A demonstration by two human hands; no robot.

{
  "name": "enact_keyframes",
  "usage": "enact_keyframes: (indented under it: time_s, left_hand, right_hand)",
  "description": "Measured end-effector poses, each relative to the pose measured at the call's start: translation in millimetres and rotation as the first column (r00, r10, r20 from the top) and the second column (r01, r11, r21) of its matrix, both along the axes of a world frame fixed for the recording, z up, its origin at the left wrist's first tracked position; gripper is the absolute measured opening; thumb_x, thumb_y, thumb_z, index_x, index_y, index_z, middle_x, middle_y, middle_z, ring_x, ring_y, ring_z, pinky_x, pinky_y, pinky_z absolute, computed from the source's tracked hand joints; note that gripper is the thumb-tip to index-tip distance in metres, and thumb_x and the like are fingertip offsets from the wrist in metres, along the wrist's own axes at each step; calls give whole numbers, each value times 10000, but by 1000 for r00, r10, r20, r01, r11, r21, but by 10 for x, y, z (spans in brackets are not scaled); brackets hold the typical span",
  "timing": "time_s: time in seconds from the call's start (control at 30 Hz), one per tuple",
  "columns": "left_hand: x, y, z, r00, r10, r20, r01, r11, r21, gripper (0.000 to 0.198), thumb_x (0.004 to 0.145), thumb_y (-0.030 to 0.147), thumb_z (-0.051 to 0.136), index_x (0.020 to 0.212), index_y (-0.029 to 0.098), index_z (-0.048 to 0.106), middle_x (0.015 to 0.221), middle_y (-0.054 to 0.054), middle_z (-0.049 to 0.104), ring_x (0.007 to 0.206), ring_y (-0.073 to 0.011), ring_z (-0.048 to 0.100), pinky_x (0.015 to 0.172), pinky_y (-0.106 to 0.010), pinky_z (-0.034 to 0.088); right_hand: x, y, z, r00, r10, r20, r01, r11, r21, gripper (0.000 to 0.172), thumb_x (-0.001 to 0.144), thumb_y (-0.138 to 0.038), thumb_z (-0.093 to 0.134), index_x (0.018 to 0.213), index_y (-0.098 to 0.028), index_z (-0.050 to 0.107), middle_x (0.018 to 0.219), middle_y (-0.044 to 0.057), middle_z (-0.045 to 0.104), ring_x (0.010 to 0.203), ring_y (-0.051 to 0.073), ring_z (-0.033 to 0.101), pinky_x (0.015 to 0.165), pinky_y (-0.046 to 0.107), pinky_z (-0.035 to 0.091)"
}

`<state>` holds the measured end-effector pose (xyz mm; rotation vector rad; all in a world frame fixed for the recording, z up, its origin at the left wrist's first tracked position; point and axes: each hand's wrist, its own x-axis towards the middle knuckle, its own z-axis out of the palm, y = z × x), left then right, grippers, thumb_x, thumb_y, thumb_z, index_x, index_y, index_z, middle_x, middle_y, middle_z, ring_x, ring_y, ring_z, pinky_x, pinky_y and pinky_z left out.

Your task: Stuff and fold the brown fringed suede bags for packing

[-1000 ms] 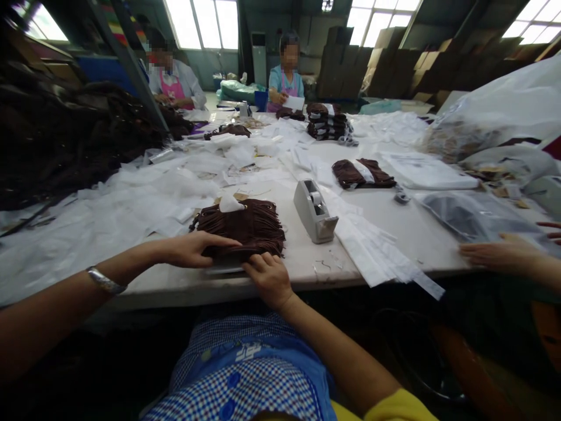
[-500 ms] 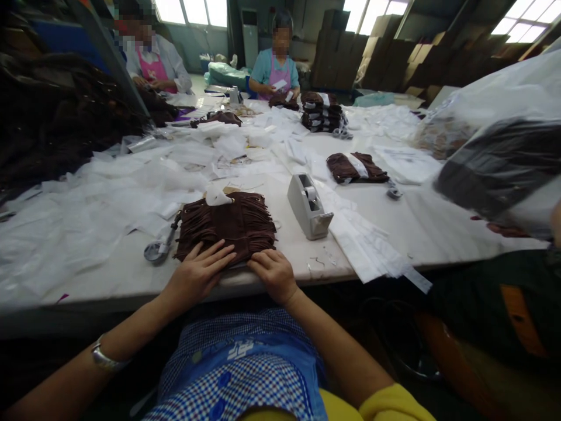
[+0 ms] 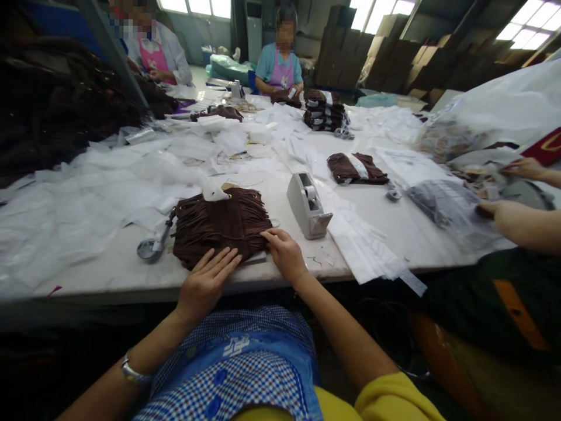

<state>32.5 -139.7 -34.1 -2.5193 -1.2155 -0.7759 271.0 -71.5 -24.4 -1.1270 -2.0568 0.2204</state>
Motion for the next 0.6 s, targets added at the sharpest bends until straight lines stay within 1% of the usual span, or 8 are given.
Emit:
enact_keyframes:
  time_s: [0.07,0.17,0.27,0.4,0.5,0.6]
  left_hand:
    - [32,15,5,999,25,35,-25,1000,-1,404,966,89,424,1334,161,575,1353,-96,622,1246,-248,590,1077,-473,423]
    - [90,35,37,989,74,125,-75,997,1,296,968,149,488,1199,207,665,1244,-57,699,1140,-226,653,982,-419,475]
    - [170,29,70,963,151,224,-150,988,-25,207,958,197,537,1068,230,709,1127,-30,750,1022,-206,682,898,-383,485]
    - [268,19,62,924,255,285,-250,967,-53,164,951,221,555,970,236,717,1067,-26,756,971,-211,660,864,-379,460]
    - [305,23,14,921,274,276,-271,961,-52,174,960,213,540,985,229,712,1078,-31,748,973,-210,642,861,-378,453]
    - [312,11,-36,926,278,256,-277,960,-43,201,965,217,536,1086,223,696,1123,-41,733,1013,-216,627,888,-381,453]
  right_hand:
    - [-17,95,3,999,12,40,-12,1000,-2,343,882,-51,504,1109,-236,683,1048,64,678,1021,213,634,949,363,527]
    - [-9,140,-5,997,36,75,-39,999,36,335,835,-25,506,1037,-221,690,978,58,679,974,216,635,912,358,529]
    - [25,99,-17,996,57,66,-61,996,64,327,820,-37,517,1030,-223,686,976,54,689,956,211,646,898,352,536]
    - [59,15,42,992,79,97,-85,995,57,319,831,-67,532,1066,-221,683,996,58,698,972,218,652,899,368,547]
    - [46,-68,135,980,99,170,-116,989,93,327,868,-77,542,1129,-227,671,1052,64,697,1016,220,633,939,380,529]
    - [15,-152,145,945,161,286,-221,956,193,309,895,-135,602,1178,-247,659,1115,65,696,1042,235,616,989,421,494]
